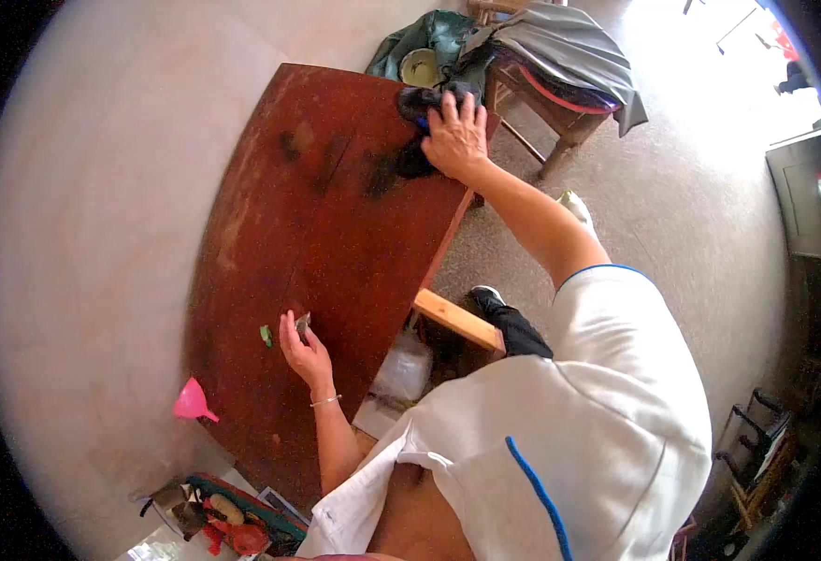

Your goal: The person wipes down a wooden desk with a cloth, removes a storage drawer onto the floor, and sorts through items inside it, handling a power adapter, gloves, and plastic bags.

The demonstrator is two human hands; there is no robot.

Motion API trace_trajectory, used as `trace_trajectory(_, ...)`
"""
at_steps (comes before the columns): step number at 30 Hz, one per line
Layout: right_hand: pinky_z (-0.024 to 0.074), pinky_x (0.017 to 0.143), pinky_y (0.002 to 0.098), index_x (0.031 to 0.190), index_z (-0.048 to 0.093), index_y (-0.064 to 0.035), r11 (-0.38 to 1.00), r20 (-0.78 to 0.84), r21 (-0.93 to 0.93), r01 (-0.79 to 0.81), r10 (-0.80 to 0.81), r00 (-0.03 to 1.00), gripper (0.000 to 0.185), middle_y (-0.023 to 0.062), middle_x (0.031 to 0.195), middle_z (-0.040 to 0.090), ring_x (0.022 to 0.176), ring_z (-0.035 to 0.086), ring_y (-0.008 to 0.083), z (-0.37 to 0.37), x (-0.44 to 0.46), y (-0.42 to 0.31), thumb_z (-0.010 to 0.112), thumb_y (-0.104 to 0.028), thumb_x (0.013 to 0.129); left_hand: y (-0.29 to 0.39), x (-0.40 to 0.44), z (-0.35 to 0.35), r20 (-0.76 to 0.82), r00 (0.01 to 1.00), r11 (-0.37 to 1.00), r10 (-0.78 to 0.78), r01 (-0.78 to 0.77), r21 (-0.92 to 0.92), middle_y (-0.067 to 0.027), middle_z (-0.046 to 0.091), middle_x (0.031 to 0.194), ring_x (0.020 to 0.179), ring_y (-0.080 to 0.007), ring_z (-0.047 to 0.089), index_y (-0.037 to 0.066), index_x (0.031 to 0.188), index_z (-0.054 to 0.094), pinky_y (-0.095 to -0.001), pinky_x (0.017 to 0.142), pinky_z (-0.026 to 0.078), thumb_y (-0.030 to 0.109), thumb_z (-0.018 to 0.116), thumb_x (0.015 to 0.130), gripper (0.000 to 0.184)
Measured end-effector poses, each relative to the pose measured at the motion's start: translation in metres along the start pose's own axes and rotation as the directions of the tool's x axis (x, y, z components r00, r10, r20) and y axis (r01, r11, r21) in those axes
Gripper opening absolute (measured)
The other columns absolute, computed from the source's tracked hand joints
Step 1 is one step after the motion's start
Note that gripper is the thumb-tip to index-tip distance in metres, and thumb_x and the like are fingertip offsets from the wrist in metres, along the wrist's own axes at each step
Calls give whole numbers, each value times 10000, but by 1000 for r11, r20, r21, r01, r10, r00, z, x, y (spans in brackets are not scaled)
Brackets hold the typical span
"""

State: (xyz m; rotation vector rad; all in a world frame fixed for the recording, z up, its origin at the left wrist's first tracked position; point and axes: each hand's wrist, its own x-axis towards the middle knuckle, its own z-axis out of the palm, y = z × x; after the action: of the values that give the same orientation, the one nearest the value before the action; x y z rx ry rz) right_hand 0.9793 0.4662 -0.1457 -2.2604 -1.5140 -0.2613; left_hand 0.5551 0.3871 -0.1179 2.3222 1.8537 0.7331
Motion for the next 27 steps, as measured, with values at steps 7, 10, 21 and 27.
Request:
trace_trajectory(7, 435, 875, 526, 1257, 427, -24, 820, 176, 339, -460, 425, 888, 543, 339, 1269, 338, 1109, 434, 530, -26, -128, -43, 542, -254, 779, -35, -96, -50, -105, 969, 967, -222, 206, -149, -237, 396, 1355, 1245, -358, 402, 11, 1274, 477, -445, 1022, 344, 92, 613, 825, 476)
trace_trajectory(10, 447, 859, 509, 1197, 452, -11, 754, 406, 387, -532, 378, 832, 490, 377, 1121, 462, 959, 531, 502, -12, -185, -40, 544, -286, 803, -40, -129, -64, -135, 964, 948, -229, 189, -255, -208, 450, 1296, 1194, -335, 445, -1, 1216, 522, -427, 994, 375, 65, 613, 822, 409)
trace_trajectory(21, 491, 900, 358, 1164, 579, -90, 550, 648, -404, -731, 736, 196, 572, 114, 1175, 604, 1098, 583, 269, -84, -409, 120, 731, -295, 653, -45, -255, -93, 18, 991, 848, -132, 122, -515, -122, 617, 1023, 931, -270, 583, -14, 968, 621, -355, 775, 461, -4, 560, 819, 161)
trace_trajectory(27, 499, 881, 339, 1186, 594, -103, 514, 628, -241, -823, 729, 272, 789, 134, 1159, 603, 1046, 603, 260, -144, -406, 126, 789, -524, 549, -12, -246, -77, 170, 979, 720, 115, 36, -694, -121, 638, 921, 811, -244, 611, 4, 936, 635, -305, 683, 493, -19, 566, 827, 131)
